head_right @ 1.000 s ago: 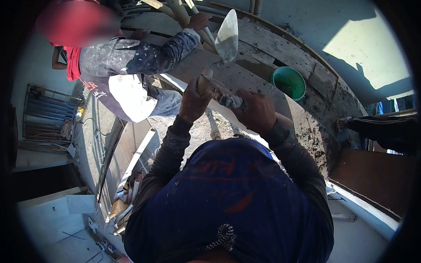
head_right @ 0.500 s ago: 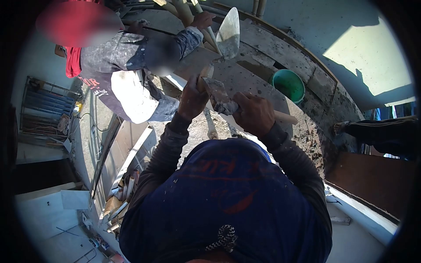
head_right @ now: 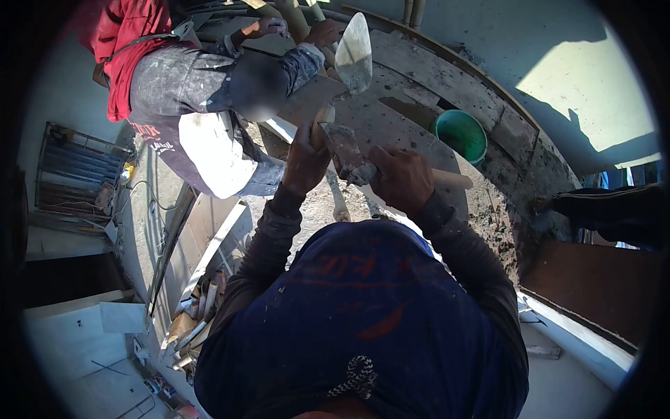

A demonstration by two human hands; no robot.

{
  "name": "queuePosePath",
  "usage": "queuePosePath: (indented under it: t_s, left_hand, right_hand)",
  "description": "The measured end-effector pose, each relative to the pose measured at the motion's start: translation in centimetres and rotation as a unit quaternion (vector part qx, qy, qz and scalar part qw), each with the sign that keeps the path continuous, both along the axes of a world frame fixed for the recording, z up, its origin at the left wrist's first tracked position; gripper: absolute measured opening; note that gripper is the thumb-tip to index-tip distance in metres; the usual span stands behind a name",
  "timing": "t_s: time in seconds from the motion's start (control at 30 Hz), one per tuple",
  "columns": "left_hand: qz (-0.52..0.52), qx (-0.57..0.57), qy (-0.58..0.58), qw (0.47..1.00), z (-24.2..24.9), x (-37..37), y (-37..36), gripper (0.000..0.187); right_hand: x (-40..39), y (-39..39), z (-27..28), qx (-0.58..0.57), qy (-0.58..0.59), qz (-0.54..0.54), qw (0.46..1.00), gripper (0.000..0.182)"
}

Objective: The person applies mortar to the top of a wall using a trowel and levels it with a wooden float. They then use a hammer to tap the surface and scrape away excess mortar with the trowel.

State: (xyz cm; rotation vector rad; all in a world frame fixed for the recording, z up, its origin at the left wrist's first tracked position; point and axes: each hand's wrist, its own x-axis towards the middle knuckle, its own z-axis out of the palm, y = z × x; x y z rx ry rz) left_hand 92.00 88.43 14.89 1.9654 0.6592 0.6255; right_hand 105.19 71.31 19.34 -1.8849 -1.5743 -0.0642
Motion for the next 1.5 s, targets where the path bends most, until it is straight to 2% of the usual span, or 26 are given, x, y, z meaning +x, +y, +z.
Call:
queuePosePath:
  t_s: [0.07,0.17,0.23,0.3,0.4,0.47,0.5,0.53,0.57,0.6,0.63,0.7,0.73,0.8,0.83,0.9,0.93,1.07,1.17,1.2,1.27,1.3,1.33,1.4,1.5]
  left_hand:
    - [0.010,-0.015,0.024,1.000,0.0,-0.1,0.3,0.049]
    - [-0.017,0.057,-0.011,0.998,0.1,0.0,-0.3,0.050]
    - [-0.004,0.039,0.000,0.999,-0.1,0.3,-0.1,0.051]
    - [0.009,0.023,0.009,1.000,0.0,0.1,-0.1,0.051]
    - [0.015,0.086,-0.006,0.996,0.3,-0.6,-0.1,0.051]
    - [0.045,0.014,0.006,0.999,0.4,-0.5,-0.8,0.055]
    - [0.052,0.007,0.059,0.997,0.0,-0.7,-1.6,0.056]
    - [0.052,0.053,0.041,0.996,-0.7,-1.1,-2.3,0.055]
    - [0.053,0.007,0.063,0.997,-0.6,-1.3,-3.0,0.055]
    - [0.045,0.004,0.018,0.999,-2.4,-1.2,-2.9,0.056]
    - [0.049,-0.011,0.016,0.999,-2.2,-1.1,-3.3,0.057]
    - [0.038,0.038,-0.024,0.998,-3.2,-0.8,-3.3,0.048]
    - [-0.016,0.085,-0.112,0.990,-3.1,-1.1,-3.7,0.046]
    - [0.017,0.065,-0.034,0.997,-2.8,-1.3,-3.7,0.051]
    - [0.021,0.072,-0.040,0.996,-2.8,-1.5,-4.1,0.051]
    - [0.080,0.045,0.063,0.994,-3.0,-1.9,-5.3,0.056]
    - [0.086,0.047,0.059,0.993,-3.0,-2.1,-6.0,0.056]
    - [0.158,-0.006,0.050,0.986,-3.5,-3.8,-8.0,0.055]
    - [0.212,-0.077,0.054,0.973,-5.4,-6.5,-9.6,0.049]
    - [0.236,-0.144,0.027,0.961,-6.1,-7.5,-10.2,0.042]
    - [0.279,-0.273,-0.038,0.920,-7.4,-9.5,-11.9,0.035]
    - [0.291,-0.302,-0.096,0.903,-7.9,-10.3,-12.9,0.035]
    - [0.313,-0.309,-0.104,0.892,-8.4,-11.1,-13.8,0.035]
    - [0.330,-0.359,-0.161,0.858,-9.3,-12.4,-15.3,0.035]
    - [0.341,-0.380,-0.199,0.837,-11.2,-13.9,-17.7,0.039]
  right_hand:
    - [0.2,-0.6,-0.7,0.009,-0.004,0.024,1.000,0.026]
    - [0.1,-0.7,-1.1,0.004,-0.024,0.053,0.998,0.027]
    - [0.3,-0.4,-1.5,-0.002,-0.044,0.057,0.997,0.028]
    - [0.2,0.2,-2.6,0.012,-0.003,0.041,0.999,0.025]
    - [-0.7,1.1,-2.9,0.030,-0.044,0.046,0.998,0.024]
    - [0.0,1.3,-3.3,0.003,-0.041,0.021,0.999,0.025]
    - [0.7,1.6,-3.2,-0.019,-0.043,-0.002,0.999,0.025]
    - [1.2,1.4,-2.7,-0.017,-0.020,-0.001,1.000,0.022]
    - [1.5,0.7,-2.2,-0.007,0.000,0.003,1.000,0.019]
    - [1.2,0.2,-1.6,0.016,-0.002,0.016,1.000,0.019]
    - [0.9,-0.3,-1.6,0.006,-0.001,0.025,1.000,0.018]
    - [0.0,-1.1,-1.3,0.020,0.006,0.069,0.997,0.019]
    - [-0.1,-1.1,-1.3,0.030,-0.002,0.090,0.995,0.019]
    - [0.3,-0.9,-1.8,0.039,-0.038,0.076,0.996,0.026]
    - [0.6,-0.8,-2.0,0.046,-0.044,0.080,0.995,0.026]
    - [1.3,-0.8,-2.4,-0.024,-0.015,0.010,1.000,0.027]
    - [1.4,-1.1,-2.2,-0.020,-0.019,0.015,0.999,0.027]
    - [0.9,-1.8,-2.6,0.024,0.010,0.093,0.995,0.019]
    - [0.2,-2.2,-3.5,0.008,0.012,0.125,0.992,0.014]
    - [0.1,-2.2,-3.6,0.000,0.011,0.154,0.988,0.014]
    - [0.1,-2.4,-4.0,-0.011,-0.031,0.122,0.992,0.013]
    - [0.3,-2.5,-4.0,-0.038,-0.048,0.113,0.992,0.013]
    - [0.5,-2.6,-4.7,-0.047,-0.052,0.138,0.988,0.013]
    - [1.4,-2.3,-6.9,0.083,-0.157,0.047,0.983,0.011]
    - [3.1,-2.1,-8.5,-0.026,-0.134,0.023,0.990,0.014]
